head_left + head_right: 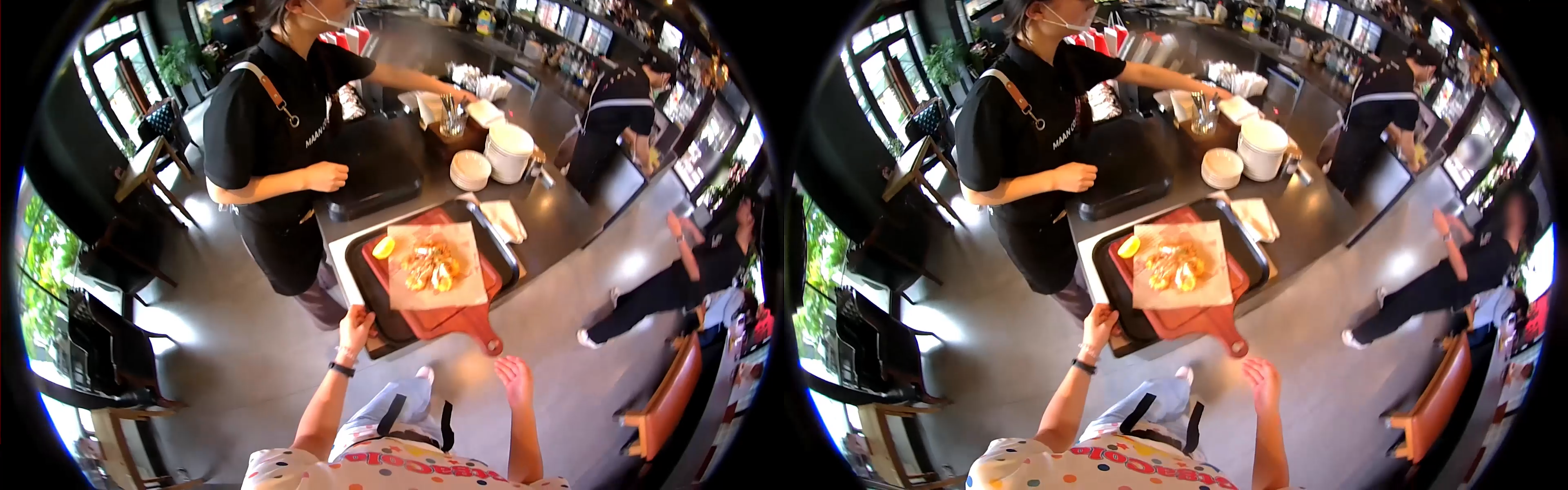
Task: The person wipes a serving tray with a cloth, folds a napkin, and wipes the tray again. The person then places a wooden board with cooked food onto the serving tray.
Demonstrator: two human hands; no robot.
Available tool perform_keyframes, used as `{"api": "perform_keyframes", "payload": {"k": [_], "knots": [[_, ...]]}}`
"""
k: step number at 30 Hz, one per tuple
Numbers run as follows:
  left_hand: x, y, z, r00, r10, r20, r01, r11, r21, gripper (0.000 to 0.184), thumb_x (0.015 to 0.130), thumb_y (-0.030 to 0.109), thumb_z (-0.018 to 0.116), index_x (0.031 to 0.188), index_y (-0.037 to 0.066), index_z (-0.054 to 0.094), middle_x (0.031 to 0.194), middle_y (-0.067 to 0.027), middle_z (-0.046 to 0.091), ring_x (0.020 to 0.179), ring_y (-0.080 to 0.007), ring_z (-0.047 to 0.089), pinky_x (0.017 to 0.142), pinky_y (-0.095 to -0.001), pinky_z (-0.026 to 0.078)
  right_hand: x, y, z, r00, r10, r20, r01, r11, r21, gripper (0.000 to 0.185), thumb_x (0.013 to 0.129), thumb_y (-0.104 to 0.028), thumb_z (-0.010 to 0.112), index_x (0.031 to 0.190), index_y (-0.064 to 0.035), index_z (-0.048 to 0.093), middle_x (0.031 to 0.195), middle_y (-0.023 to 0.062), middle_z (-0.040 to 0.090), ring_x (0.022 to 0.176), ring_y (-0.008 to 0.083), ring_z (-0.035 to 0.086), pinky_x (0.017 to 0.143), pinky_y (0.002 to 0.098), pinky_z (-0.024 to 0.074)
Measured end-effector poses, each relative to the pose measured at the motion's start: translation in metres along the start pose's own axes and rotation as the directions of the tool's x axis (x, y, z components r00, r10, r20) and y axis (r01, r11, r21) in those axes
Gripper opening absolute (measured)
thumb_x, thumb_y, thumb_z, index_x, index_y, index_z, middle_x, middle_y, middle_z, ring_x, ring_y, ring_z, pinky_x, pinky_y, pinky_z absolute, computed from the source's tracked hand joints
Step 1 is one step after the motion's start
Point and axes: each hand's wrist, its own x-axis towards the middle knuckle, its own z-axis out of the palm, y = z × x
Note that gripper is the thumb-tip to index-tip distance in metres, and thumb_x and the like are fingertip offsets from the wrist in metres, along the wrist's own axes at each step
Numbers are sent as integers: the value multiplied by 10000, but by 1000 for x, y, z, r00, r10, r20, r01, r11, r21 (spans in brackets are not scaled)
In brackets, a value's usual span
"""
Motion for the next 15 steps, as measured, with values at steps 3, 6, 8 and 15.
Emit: {"api": "perform_keyframes", "payload": {"k": [3, 6, 8, 15], "knots": [[2, 9, -2, 999, -18, 44, 17, 999, 31, 155, 860, 53, 616, 949, -22, 513, 725, -68, 592, 523, -117, 578, 455, -252, 497, -34, 74, -15, 997, 63, -39, -66, 995, -78, 255, 909, -247, 486, 1055, -49, 553, 1080, 126, 613, 984, 228, 603, 854, 383, 488], [4, 15, -4, 993, -64, 102, 63, 998, 12, 167, 848, 54, 626, 938, -36, 517, 729, -67, 593, 528, -131, 600, 454, -253, 508, -77, 134, -5, 955, 297, 15, -276, 903, -329, 288, 869, -272, 558, 1069, -66, 571, 1076, 80, 617, 1010, 192, 584, 866, 362, 472], [8, 16, -10, 988, -84, 131, 75, 995, 73, 173, 841, 59, 632, 930, -38, 520, 733, -69, 593, 537, -140, 614, 450, -256, 514, -92, 147, 21, 879, 375, 296, -272, 902, -335, 307, 870, -258, 599, 1096, -51, 589, 1066, 85, 630, 1014, 199, 593, 913, 350, 462], [33, 10, -39, 830, -207, 518, 288, 954, -80, 187, 910, 93, 554, 1036, -37, 507, 885, -155, 652, 708, -222, 676, 615, -308, 555, -84, 34, 264, 564, 545, 620, -103, 792, -602, 262, 963, -251, 499, 953, -6, 593, 831, 64, 640, 771, 136, 633, 715, 257, 502]]}}
